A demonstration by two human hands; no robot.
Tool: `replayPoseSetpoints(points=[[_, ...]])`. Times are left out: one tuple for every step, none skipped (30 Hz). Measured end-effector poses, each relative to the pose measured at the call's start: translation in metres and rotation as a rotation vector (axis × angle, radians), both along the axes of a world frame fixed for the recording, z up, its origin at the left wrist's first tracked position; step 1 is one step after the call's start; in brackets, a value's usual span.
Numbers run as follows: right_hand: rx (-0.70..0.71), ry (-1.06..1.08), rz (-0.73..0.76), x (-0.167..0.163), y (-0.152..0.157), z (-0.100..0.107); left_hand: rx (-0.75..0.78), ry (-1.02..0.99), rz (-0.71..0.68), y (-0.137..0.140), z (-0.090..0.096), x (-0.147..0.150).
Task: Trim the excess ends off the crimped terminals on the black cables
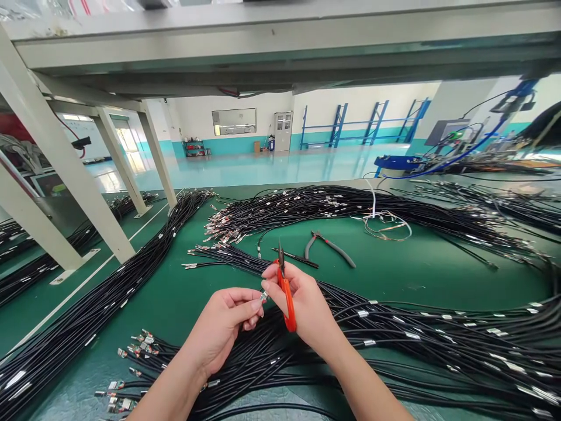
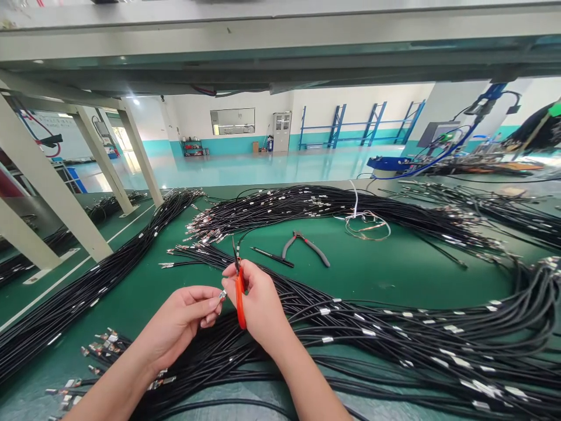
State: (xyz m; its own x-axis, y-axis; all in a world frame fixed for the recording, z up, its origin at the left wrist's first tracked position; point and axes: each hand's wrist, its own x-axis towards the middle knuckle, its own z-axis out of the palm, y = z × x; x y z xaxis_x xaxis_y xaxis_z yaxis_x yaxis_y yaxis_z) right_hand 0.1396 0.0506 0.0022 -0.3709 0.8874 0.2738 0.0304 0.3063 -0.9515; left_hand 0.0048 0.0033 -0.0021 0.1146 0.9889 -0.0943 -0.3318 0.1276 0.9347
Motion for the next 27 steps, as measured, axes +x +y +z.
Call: replayPoseSetpoints(points=[[0.007,0.006,0.000,0.0000,-0.0005,0.0003,0.001,-0.010,-0.005,-0.0002,0.0001,0.0002],[0.015,0.010,-0.002,-0.0001,-0.0009,0.0005,0.002,-0.020,-0.007,-0.0004,0.0002,0.0002],[0.021,0.013,-0.005,-0.0002,-0.0013,0.0006,0.002,-0.025,-0.008,-0.0005,0.0002,0.0002],[0.027,0.016,-0.011,-0.0004,-0.0016,0.0006,0.002,-0.026,-0.008,-0.0006,0.0001,0.0000],[0.032,0.020,-0.017,-0.0006,-0.0018,0.0005,0.002,-0.021,-0.008,-0.0005,0.0000,-0.0003],[0.034,0.023,-0.023,-0.0009,-0.0020,0.0004,0.002,-0.014,-0.008,-0.0003,-0.0001,-0.0006],[0.033,0.028,-0.028,-0.0012,-0.0021,0.0002,0.003,-0.006,-0.008,0.0000,-0.0002,-0.0010],[0.031,0.033,-0.030,-0.0014,-0.0022,0.0000,0.006,-0.001,-0.008,0.0004,-0.0003,-0.0013],[0.026,0.040,-0.029,-0.0017,-0.0023,-0.0002,0.011,-0.001,-0.006,0.0007,-0.0003,-0.0015],[0.020,0.045,-0.026,-0.0019,-0.0023,-0.0004,0.016,-0.004,-0.001,0.0010,-0.0003,-0.0018],[0.013,0.052,-0.018,-0.0020,-0.0024,-0.0006,0.019,-0.011,0.003,0.0012,-0.0003,-0.0020],[0.006,0.060,-0.010,-0.0021,-0.0024,-0.0008,0.022,-0.018,0.005,0.0012,-0.0004,-0.0021],[0.000,0.068,-0.001,-0.0022,-0.0024,-0.0009,0.022,-0.025,0.006,0.0011,-0.0005,-0.0023],[-0.006,0.075,0.006,-0.0022,-0.0025,-0.0010,0.018,-0.034,0.006,0.0009,-0.0006,-0.0025],[-0.011,0.081,0.013,-0.0023,-0.0025,-0.0010,0.013,-0.040,0.004,0.0007,-0.0008,-0.0026],[-0.015,0.088,0.016,-0.0023,-0.0026,-0.0010,0.009,-0.045,0.002,0.0004,-0.0011,-0.0027],[-0.020,0.092,0.018,-0.0024,-0.0026,-0.0008,0.004,-0.049,0.001,0.0002,-0.0014,-0.0028],[-0.024,0.095,0.020,-0.0025,-0.0026,-0.0007,0.003,-0.052,0.001,0.0002,-0.0018,-0.0029],[-0.028,0.100,0.021,-0.0026,-0.0027,-0.0005,0.003,-0.052,0.001,0.0002,-0.0022,-0.0029],[-0.032,0.106,0.023,-0.0027,-0.0027,-0.0004,0.004,-0.050,0.002,0.0002,-0.0025,-0.0029],[-0.036,0.112,0.025,-0.0028,-0.0026,-0.0003,0.006,-0.050,0.004,0.0004,-0.0028,-0.0028],[-0.039,0.118,0.027,-0.0029,-0.0026,-0.0002,0.010,-0.049,0.004,0.0005,-0.0031,-0.0028],[-0.042,0.122,0.031,-0.0030,-0.0024,-0.0003,0.015,-0.045,0.005,0.0007,-0.0033,-0.0027],[-0.042,0.124,0.033,-0.0030,-0.0023,-0.0005,0.021,-0.041,0.006,0.0008,-0.0034,-0.0026],[-0.040,0.124,0.033,-0.0031,-0.0021,-0.0007,0.028,-0.036,0.009,0.0008,-0.0034,-0.0025],[-0.035,0.120,0.033,-0.0031,-0.0019,-0.0010,0.033,-0.030,0.014,0.0008,-0.0033,-0.0024],[-0.028,0.114,0.030,-0.0031,-0.0017,-0.0013,0.037,-0.021,0.021,0.0008,-0.0030,-0.0021]])
